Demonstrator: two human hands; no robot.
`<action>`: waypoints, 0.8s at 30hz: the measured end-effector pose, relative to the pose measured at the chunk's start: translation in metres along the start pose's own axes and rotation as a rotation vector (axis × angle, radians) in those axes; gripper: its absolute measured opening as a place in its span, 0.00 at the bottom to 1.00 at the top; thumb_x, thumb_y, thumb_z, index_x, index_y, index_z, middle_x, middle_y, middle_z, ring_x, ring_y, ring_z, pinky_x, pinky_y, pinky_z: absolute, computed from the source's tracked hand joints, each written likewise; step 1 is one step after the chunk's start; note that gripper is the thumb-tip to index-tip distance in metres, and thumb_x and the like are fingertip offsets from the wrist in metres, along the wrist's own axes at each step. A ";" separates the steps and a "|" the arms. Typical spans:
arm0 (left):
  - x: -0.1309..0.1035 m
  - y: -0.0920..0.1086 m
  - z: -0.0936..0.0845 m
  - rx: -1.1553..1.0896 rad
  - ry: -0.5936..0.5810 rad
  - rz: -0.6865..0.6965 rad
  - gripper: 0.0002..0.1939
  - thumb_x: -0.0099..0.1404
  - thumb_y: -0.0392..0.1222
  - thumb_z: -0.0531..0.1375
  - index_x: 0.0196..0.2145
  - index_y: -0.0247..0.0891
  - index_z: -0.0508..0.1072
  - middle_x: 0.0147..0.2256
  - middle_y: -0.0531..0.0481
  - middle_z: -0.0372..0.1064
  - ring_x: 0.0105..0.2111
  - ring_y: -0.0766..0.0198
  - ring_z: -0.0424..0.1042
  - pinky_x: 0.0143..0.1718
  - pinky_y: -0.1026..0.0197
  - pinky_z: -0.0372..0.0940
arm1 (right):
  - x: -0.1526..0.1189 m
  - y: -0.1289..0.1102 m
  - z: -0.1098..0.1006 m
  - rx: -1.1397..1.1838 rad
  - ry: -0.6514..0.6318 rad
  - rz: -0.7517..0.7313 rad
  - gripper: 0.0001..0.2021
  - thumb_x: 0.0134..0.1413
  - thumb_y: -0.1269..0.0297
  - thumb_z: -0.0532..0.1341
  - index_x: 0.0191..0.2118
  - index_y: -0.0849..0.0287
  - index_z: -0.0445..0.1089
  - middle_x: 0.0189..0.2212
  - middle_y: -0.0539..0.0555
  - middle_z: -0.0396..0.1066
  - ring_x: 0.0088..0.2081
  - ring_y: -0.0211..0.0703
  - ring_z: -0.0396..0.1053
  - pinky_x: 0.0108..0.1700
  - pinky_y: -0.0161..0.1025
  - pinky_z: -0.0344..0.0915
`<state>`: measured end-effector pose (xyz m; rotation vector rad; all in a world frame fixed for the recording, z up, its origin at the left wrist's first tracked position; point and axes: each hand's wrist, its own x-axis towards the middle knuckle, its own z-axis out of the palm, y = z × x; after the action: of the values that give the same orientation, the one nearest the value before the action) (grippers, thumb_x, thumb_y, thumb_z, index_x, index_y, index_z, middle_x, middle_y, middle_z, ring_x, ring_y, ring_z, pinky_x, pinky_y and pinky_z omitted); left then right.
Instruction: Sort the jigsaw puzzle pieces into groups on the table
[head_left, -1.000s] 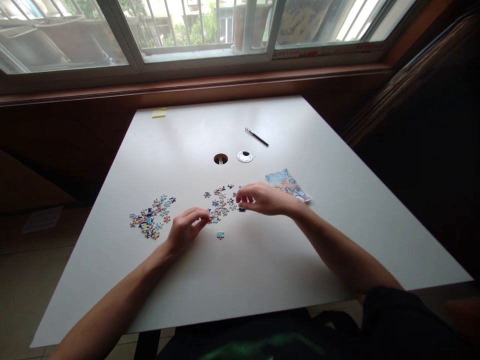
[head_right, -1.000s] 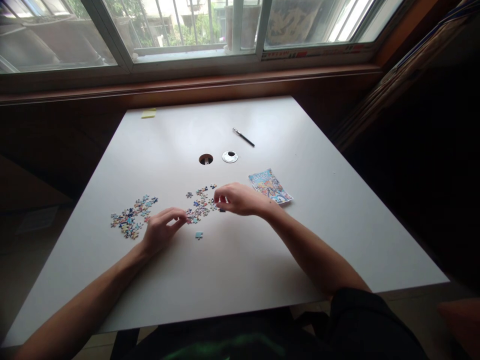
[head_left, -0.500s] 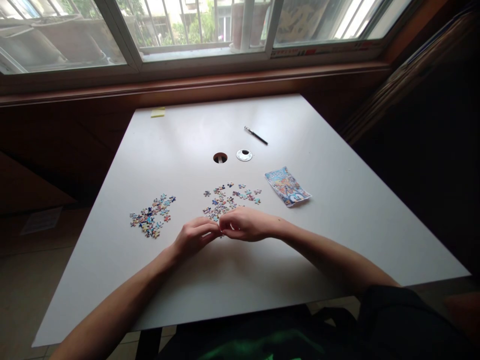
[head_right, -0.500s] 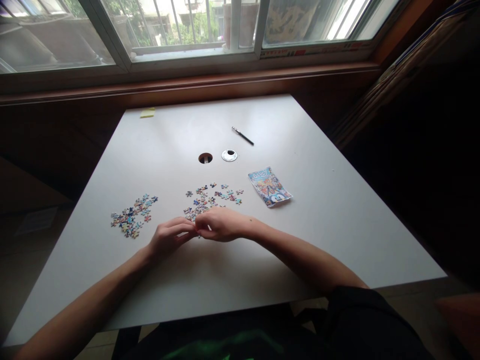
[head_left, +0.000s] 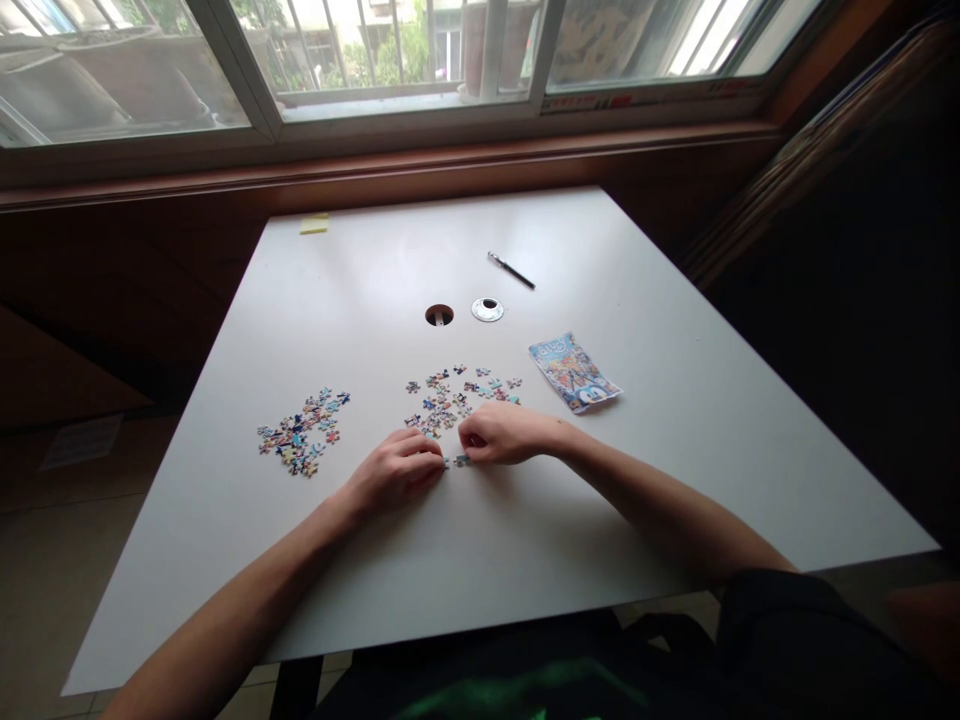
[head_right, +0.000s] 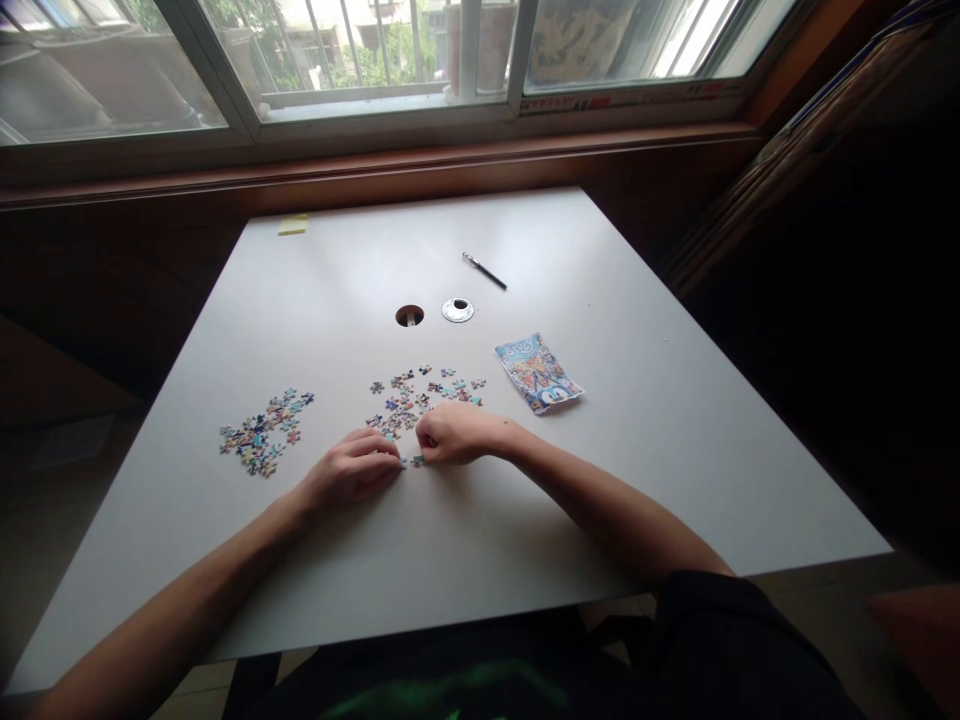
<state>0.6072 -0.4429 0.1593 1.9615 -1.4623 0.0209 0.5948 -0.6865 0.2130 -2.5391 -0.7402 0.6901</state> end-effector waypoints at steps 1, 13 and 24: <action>0.000 0.000 0.000 -0.015 0.005 -0.002 0.07 0.69 0.31 0.57 0.38 0.38 0.74 0.38 0.46 0.75 0.37 0.63 0.69 0.41 0.58 0.65 | 0.000 0.000 0.000 0.008 -0.002 -0.005 0.07 0.52 0.67 0.60 0.32 0.59 0.76 0.27 0.51 0.75 0.27 0.36 0.64 0.29 0.33 0.52; -0.001 0.001 -0.002 -0.052 -0.018 -0.036 0.08 0.71 0.30 0.56 0.39 0.37 0.74 0.37 0.46 0.75 0.37 0.62 0.68 0.41 0.58 0.64 | 0.002 -0.004 0.001 0.034 0.033 0.040 0.08 0.52 0.65 0.61 0.32 0.58 0.78 0.28 0.51 0.77 0.28 0.36 0.67 0.29 0.32 0.53; -0.002 -0.001 0.000 -0.030 -0.022 -0.023 0.07 0.71 0.31 0.56 0.40 0.38 0.75 0.38 0.46 0.74 0.37 0.62 0.68 0.41 0.58 0.64 | 0.005 -0.008 0.007 0.040 0.066 0.169 0.08 0.50 0.62 0.62 0.32 0.56 0.79 0.28 0.52 0.78 0.30 0.39 0.70 0.29 0.33 0.55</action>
<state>0.6074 -0.4415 0.1580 1.9599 -1.4454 -0.0330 0.5917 -0.6757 0.2100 -2.5949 -0.4894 0.6638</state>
